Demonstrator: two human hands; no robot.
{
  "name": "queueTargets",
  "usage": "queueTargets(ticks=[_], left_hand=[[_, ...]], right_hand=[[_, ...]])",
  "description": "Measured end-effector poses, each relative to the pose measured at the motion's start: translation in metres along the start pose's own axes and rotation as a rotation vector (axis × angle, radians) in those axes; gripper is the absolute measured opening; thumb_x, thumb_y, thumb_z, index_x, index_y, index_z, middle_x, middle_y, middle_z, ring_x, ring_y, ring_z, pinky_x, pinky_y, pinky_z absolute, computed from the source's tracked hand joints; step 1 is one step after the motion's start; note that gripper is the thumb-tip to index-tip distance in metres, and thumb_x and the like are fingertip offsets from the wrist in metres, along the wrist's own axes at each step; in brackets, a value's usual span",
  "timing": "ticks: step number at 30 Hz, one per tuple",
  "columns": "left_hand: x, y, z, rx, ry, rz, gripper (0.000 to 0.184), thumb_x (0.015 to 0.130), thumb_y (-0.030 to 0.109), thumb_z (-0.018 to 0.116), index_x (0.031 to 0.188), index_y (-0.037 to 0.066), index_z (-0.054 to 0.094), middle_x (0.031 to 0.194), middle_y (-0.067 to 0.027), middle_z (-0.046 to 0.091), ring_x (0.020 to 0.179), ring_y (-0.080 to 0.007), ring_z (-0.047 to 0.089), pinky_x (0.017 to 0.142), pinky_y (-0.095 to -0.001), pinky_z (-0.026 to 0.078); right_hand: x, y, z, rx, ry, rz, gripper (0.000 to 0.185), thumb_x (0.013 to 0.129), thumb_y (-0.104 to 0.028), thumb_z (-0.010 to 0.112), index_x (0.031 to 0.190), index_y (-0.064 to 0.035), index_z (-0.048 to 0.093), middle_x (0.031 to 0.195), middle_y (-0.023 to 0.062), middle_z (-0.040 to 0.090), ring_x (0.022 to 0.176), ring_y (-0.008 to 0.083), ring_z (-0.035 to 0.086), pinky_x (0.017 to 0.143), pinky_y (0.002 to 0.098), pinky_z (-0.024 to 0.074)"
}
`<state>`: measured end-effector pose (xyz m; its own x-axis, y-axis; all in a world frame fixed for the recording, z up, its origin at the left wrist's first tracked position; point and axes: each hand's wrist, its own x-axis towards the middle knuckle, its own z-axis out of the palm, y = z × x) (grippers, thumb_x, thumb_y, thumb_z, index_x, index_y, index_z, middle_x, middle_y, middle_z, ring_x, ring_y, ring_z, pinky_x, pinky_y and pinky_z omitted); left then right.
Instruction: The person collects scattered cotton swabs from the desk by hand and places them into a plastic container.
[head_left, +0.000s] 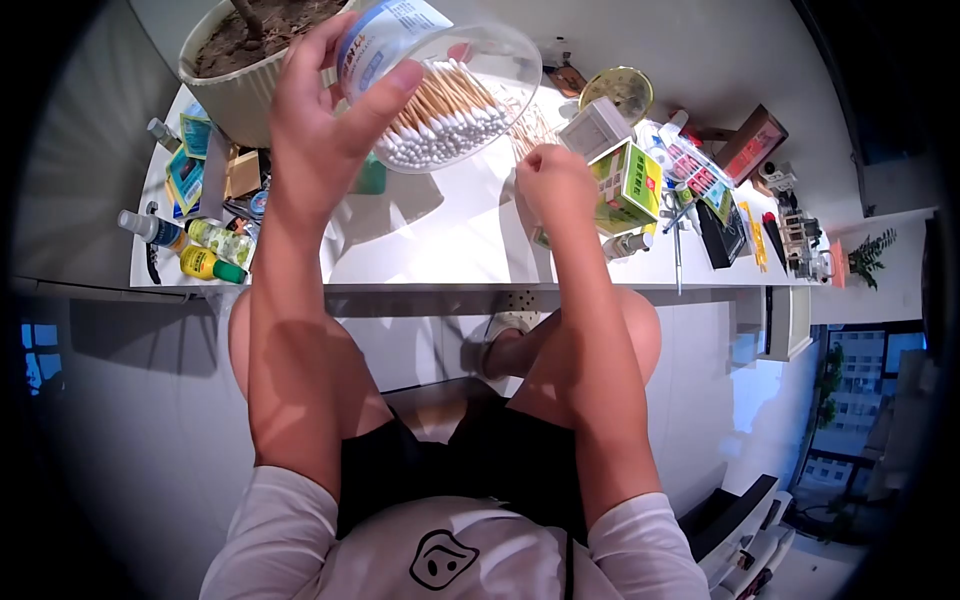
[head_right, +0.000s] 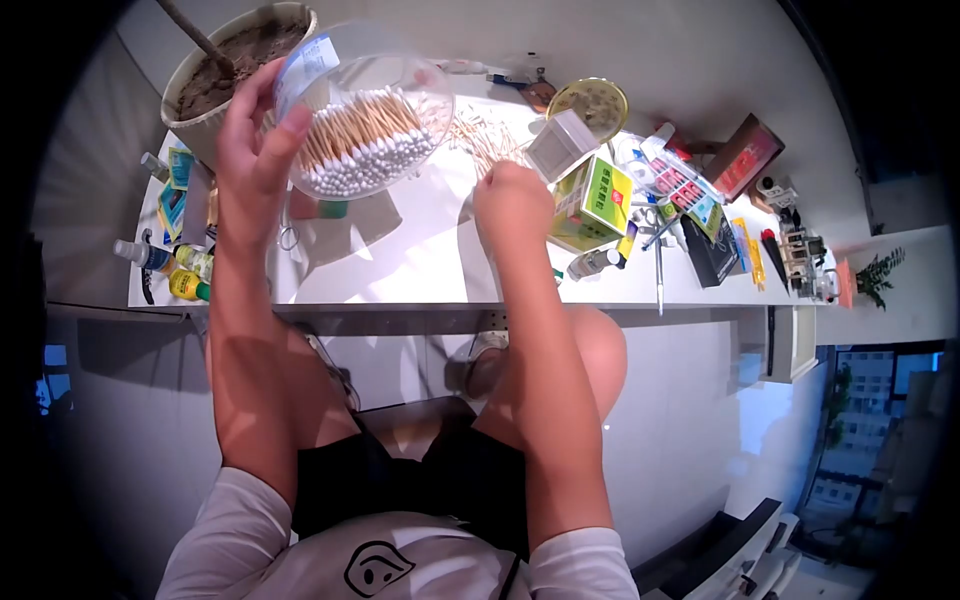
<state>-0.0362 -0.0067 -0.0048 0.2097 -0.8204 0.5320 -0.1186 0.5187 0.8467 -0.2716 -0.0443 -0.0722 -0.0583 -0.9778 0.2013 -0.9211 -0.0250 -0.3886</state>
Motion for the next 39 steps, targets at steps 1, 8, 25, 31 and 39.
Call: queueTargets(ticks=[1,8,25,31,39], left_hand=[[0.000,0.000,-0.001,0.011,0.006,0.010,0.061,0.080,0.028,0.065,0.126,-0.006,0.044,0.115,-0.0138,0.054,0.107,-0.0186,0.050,0.096,-0.0302,0.037],[0.000,0.003,0.000,-0.009,0.018,-0.007,0.061,0.080,0.028,0.065,0.126,-0.006,0.045,0.115,-0.0140,0.054,0.107,-0.0189,0.051,0.096,-0.0302,0.037],[0.000,-0.003,-0.004,0.040,0.007,-0.024,0.061,0.081,0.029,0.065,0.128,-0.004,0.044,0.116,-0.0145,0.054,0.107,-0.0187,0.051,0.095,-0.0299,0.038],[0.001,0.003,-0.004,0.047,0.018,-0.016,0.059,0.082,0.027,0.065,0.128,-0.004,0.044,0.115,-0.0130,0.051,0.107,-0.0191,0.051,0.093,-0.0299,0.042],[-0.003,0.002,0.002,-0.030,0.031,0.000,0.063,0.080,0.026,0.068,0.128,-0.005,0.043,0.120,-0.0131,0.047,0.114,-0.0198,0.046,0.096,-0.0314,0.041]], right_hand=[[-0.001,0.002,0.009,-0.024,0.041,-0.032,0.016,0.076,-0.020,0.060,0.074,-0.0065,0.068,0.073,0.0156,0.065,0.072,0.0341,0.063,0.068,0.0430,0.0499],[-0.005,-0.001,0.003,-0.126,0.047,-0.195,0.012,0.069,-0.013,0.059,0.066,-0.0039,0.066,0.069,0.0158,0.063,0.069,0.0342,0.062,0.066,0.0425,0.0483],[-0.013,-0.013,-0.012,-0.240,-0.103,-0.168,0.017,0.075,-0.013,0.057,0.079,0.0014,0.066,0.078,0.0211,0.064,0.073,0.0349,0.064,0.068,0.0415,0.0507],[-0.026,-0.020,-0.112,0.537,-0.240,-0.012,0.021,0.084,-0.014,0.063,0.093,0.0048,0.061,0.075,0.0076,0.063,0.069,0.0110,0.057,0.064,0.0254,0.0447],[-0.039,-0.091,-0.106,0.479,0.073,-0.294,0.014,0.082,-0.013,0.063,0.088,-0.0003,0.066,0.074,0.0055,0.066,0.061,0.0099,0.053,0.058,0.0249,0.0429]])
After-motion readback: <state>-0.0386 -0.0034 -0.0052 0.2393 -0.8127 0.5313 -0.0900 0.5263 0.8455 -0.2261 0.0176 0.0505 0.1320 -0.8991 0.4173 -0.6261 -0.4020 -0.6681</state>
